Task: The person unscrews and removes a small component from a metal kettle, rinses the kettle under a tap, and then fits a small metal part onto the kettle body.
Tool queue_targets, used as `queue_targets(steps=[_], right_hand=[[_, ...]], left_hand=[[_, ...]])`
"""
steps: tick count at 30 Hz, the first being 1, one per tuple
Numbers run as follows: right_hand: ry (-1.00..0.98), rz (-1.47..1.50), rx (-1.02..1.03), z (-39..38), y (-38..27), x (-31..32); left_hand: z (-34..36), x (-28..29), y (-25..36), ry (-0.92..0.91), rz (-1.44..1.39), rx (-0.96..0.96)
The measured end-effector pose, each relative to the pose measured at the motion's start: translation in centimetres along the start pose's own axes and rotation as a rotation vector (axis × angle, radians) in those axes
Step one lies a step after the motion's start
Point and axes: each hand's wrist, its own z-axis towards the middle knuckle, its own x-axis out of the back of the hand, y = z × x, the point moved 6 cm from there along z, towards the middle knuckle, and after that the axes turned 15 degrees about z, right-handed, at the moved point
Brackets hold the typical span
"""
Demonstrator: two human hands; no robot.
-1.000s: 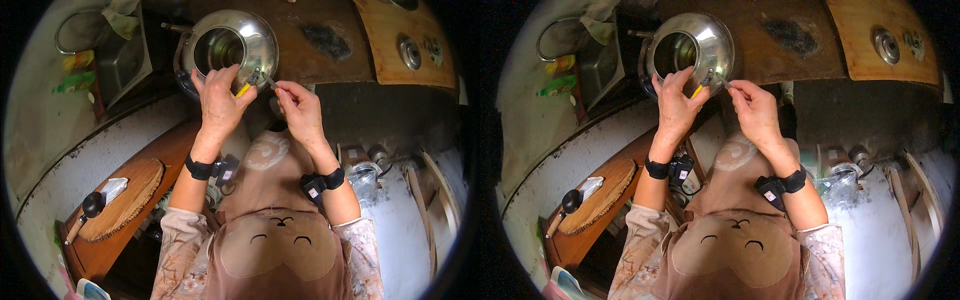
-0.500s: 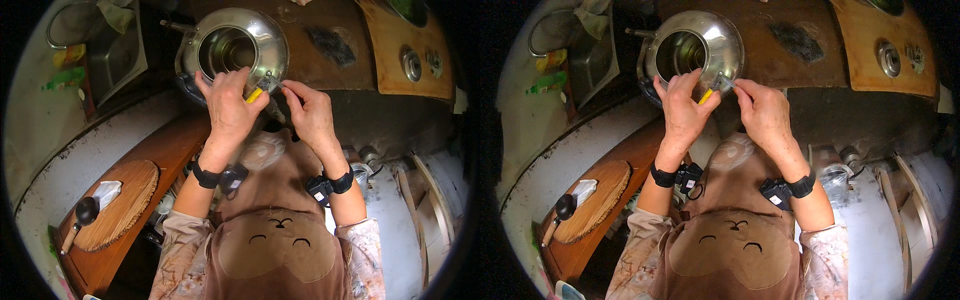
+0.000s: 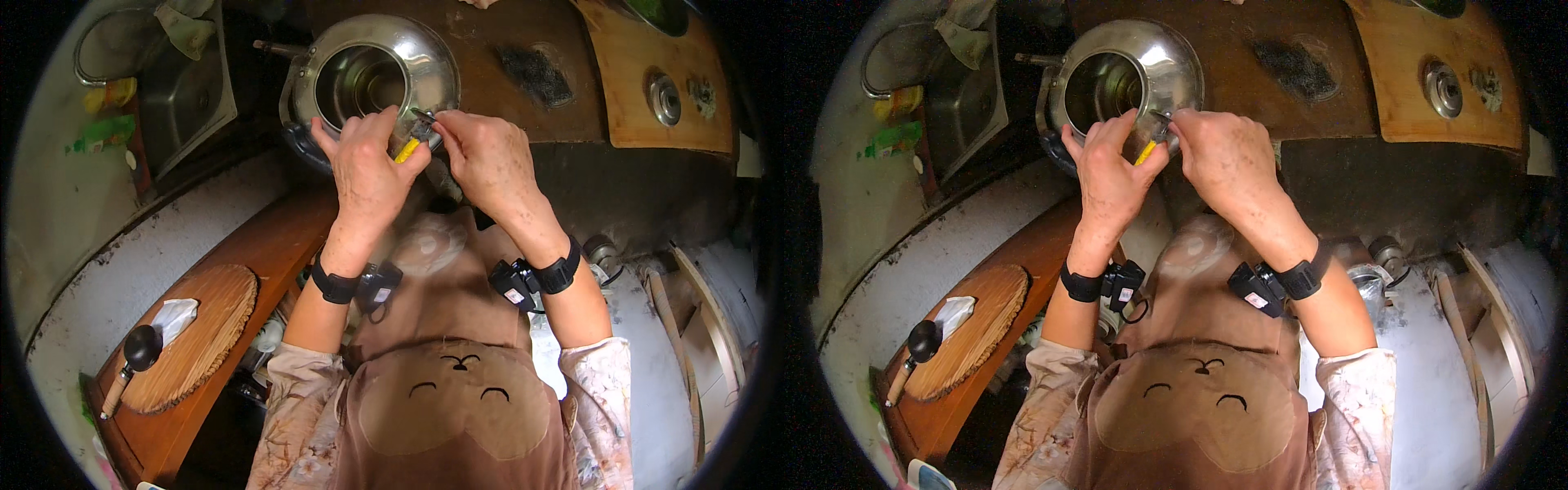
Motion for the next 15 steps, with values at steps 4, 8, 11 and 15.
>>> queue_targets(steps=[4, 8, 11, 15], right_hand=[[0.077, 0.038, -0.036, -1.4, 0.7, 0.3], [0.212, 0.138, -0.115, -2.8, 3.0, 0.9], [0.217, 0.225, -0.132, -3.2, 3.4, 0.7], [0.135, 0.165, -0.103, -2.6, 2.8, -0.1]], left_hand=[[-0.1, -0.2, -0.5, -0.013, 0.001, 0.012], [0.0, -0.1, -0.2, 0.006, -0.012, 0.004], [0.2, 0.0, 0.0, -0.05, 0.005, 0.016], [0.2, -0.1, -0.1, 0.008, -0.014, 0.002]])
